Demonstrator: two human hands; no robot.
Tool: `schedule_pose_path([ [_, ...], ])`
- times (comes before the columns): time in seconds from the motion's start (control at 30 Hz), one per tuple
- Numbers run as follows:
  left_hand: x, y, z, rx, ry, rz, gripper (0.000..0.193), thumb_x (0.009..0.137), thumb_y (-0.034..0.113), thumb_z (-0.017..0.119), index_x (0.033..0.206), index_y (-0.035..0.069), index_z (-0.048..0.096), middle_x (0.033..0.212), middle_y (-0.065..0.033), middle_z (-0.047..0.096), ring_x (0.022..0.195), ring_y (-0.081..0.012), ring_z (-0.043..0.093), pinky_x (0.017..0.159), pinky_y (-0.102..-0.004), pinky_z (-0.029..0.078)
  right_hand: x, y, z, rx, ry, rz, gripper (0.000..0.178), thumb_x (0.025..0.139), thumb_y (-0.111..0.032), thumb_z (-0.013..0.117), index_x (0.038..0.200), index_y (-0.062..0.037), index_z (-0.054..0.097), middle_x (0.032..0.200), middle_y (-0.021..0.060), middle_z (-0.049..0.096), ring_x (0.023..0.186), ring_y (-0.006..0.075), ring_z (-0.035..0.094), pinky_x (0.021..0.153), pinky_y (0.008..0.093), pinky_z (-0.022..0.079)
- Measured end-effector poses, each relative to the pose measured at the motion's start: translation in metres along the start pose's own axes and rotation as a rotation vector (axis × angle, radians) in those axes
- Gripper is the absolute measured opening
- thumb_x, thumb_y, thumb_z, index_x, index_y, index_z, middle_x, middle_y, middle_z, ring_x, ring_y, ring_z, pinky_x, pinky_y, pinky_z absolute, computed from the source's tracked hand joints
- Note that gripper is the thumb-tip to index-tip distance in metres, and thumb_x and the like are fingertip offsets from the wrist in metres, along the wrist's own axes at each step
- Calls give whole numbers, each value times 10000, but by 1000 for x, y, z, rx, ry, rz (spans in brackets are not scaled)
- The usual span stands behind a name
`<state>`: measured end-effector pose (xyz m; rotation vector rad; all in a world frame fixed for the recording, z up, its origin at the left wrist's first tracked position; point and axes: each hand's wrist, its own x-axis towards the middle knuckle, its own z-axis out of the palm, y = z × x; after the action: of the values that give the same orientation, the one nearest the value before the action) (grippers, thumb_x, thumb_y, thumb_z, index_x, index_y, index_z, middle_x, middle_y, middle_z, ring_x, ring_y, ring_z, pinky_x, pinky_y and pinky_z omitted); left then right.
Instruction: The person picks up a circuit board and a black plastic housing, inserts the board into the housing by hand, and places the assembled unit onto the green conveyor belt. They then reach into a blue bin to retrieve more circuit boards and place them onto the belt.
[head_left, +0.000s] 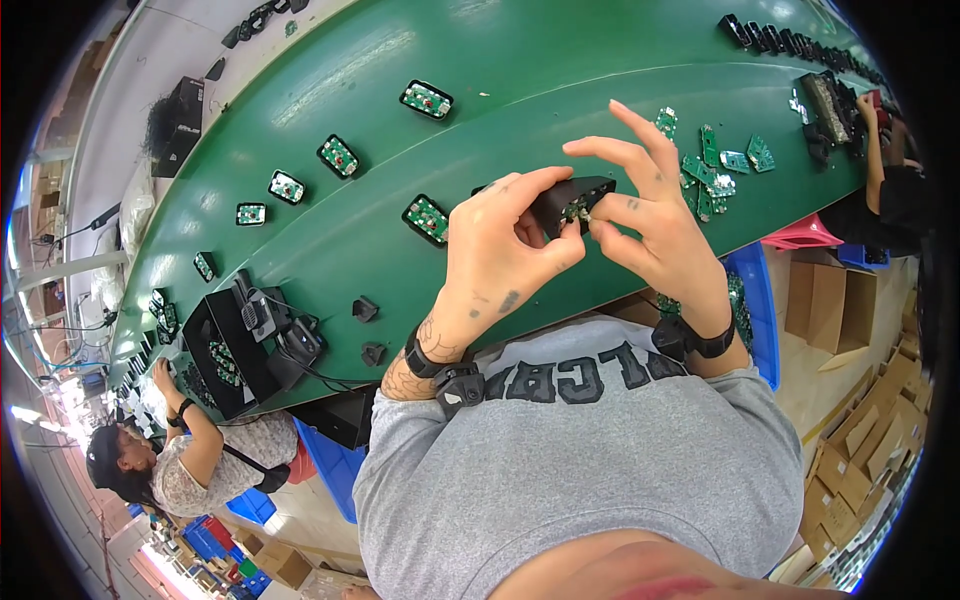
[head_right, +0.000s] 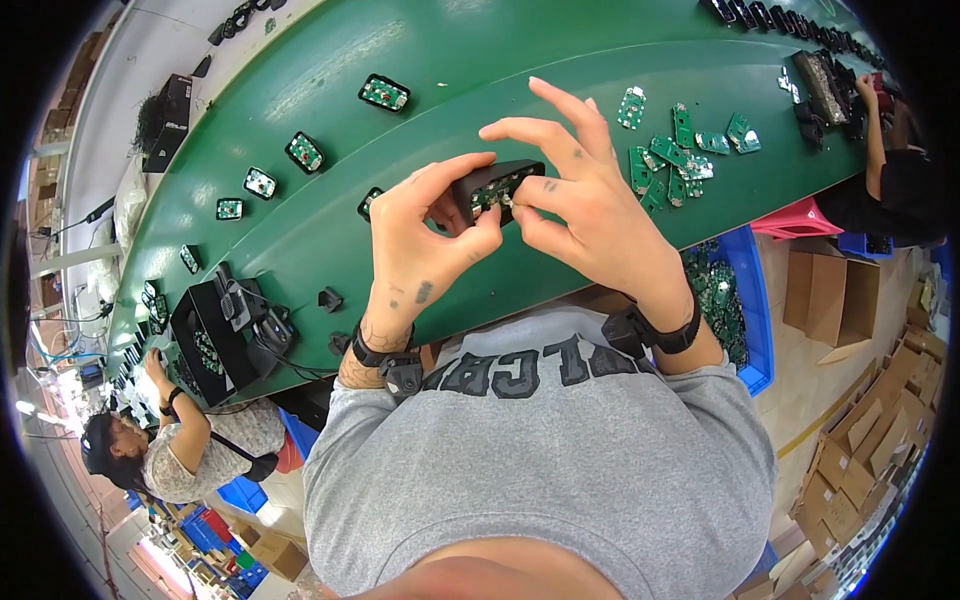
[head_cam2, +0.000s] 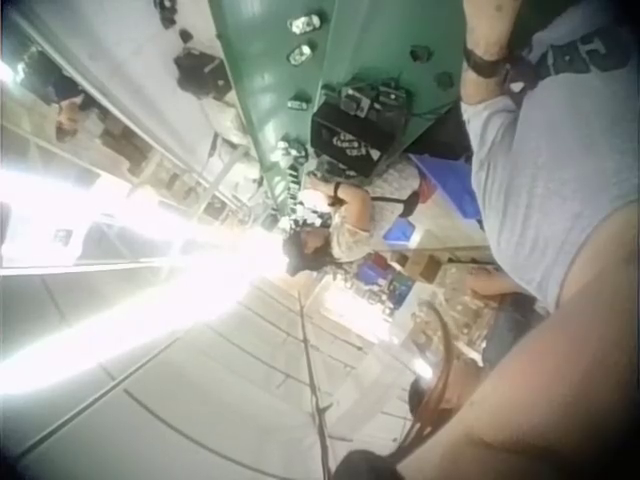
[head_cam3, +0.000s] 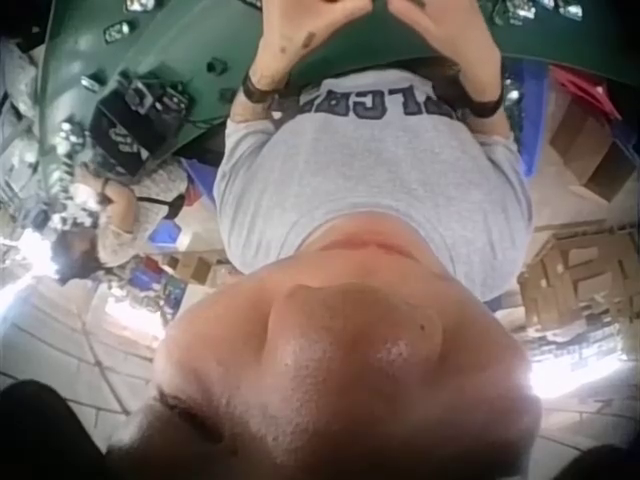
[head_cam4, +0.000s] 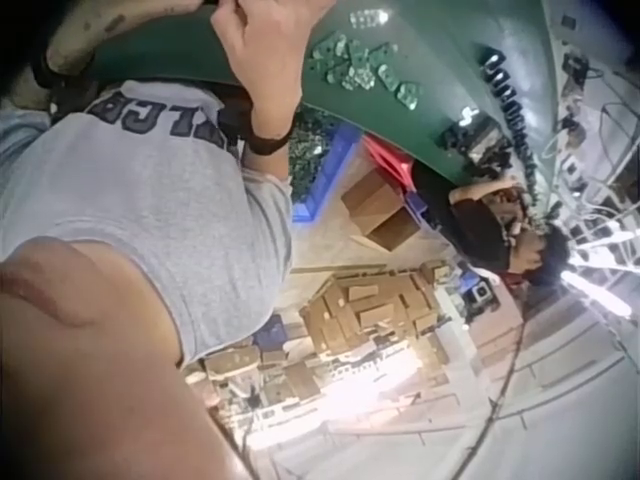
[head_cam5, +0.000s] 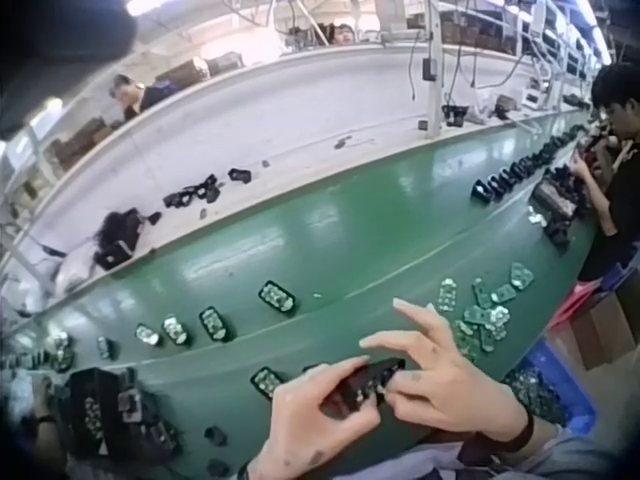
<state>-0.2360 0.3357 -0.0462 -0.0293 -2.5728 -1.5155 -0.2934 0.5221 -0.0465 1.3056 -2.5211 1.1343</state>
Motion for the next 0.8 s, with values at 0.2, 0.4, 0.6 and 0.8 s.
schedule_pose_path([
  [0.2,1,0,-1,64,-14,63,384,682,102,738,1058,50,681,750,-53,619,527,-124,575,514,-263,474,5,6,-6,31,-89,-59,40,707,-27,627,693,-16,591,1330,81,547,1418,383,265,1113,525,276],
  [0.4,-1,1,7,130,58,98,377,676,127,744,1042,60,681,757,-47,632,499,-142,560,507,-286,469,8,2,-5,50,-100,24,43,718,-32,659,748,-3,646,1293,78,567,1395,377,304,1093,486,325],
  [0.6,0,-3,8,98,23,43,367,668,129,748,1022,53,684,763,-60,647,490,-147,562,504,-289,468,1,11,-7,222,-25,195,139,664,-23,748,787,-35,685,1145,64,644,1274,313,498,1049,454,385],
  [0.8,1,-11,2,-164,-147,-192,358,696,116,723,1038,13,699,673,5,588,515,-45,486,503,-219,407,0,22,-5,414,-21,200,203,645,-49,789,838,-76,731,1139,59,669,1225,322,551,1020,477,430],
])
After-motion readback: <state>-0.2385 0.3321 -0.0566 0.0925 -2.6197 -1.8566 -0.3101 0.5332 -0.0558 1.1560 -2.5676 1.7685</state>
